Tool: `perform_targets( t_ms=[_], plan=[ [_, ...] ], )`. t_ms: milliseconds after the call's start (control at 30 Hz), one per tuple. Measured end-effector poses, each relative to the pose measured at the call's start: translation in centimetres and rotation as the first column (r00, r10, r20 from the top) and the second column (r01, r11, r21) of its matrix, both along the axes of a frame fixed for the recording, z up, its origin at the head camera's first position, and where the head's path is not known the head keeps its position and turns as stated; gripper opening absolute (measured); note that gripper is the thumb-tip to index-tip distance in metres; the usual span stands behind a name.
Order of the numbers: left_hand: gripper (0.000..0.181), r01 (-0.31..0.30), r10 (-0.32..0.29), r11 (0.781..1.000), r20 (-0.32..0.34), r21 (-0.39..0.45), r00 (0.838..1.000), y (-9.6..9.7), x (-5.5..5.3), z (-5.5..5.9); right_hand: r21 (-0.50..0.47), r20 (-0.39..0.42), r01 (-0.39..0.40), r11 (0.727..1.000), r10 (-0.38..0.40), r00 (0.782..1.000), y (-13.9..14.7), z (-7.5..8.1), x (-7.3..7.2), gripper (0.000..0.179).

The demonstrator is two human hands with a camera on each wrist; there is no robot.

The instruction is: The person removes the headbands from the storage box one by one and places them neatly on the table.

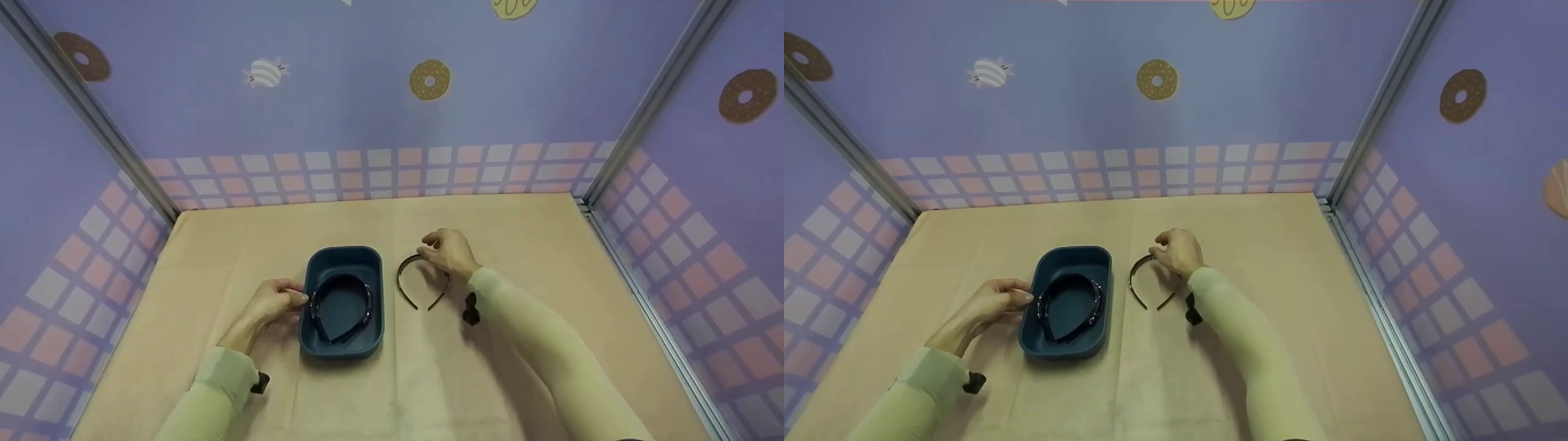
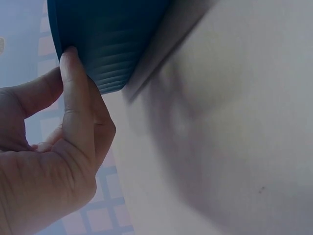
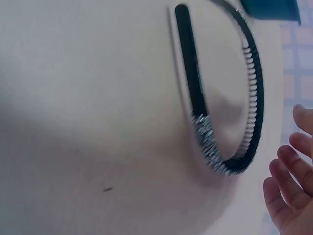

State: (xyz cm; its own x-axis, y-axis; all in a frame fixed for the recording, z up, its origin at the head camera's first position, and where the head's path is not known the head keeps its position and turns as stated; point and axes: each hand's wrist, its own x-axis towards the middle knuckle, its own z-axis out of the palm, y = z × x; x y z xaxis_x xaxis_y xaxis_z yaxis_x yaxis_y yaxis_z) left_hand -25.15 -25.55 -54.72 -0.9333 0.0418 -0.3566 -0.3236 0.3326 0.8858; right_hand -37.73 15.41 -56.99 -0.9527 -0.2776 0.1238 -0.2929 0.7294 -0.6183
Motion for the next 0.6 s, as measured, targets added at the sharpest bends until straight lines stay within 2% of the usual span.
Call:
perform_targets(
  t_ms=[367,600],
  plan=[
    [0.041,-0.016,0.016,1.000,0.037,0.000,0.999,0.3,0.2,0.3,-0.065,-0.039,-0.092,0.994,0.089,0.995,-2.5,1.5,0.9,0.035],
    [0.038,-0.007,0.007,1.000,0.017,-0.015,1.000,0.2,0.2,0.5,-0.082,-0.068,-0.130,0.988,0.124,0.990,-4.1,2.6,1.4,0.033]
  ],
)
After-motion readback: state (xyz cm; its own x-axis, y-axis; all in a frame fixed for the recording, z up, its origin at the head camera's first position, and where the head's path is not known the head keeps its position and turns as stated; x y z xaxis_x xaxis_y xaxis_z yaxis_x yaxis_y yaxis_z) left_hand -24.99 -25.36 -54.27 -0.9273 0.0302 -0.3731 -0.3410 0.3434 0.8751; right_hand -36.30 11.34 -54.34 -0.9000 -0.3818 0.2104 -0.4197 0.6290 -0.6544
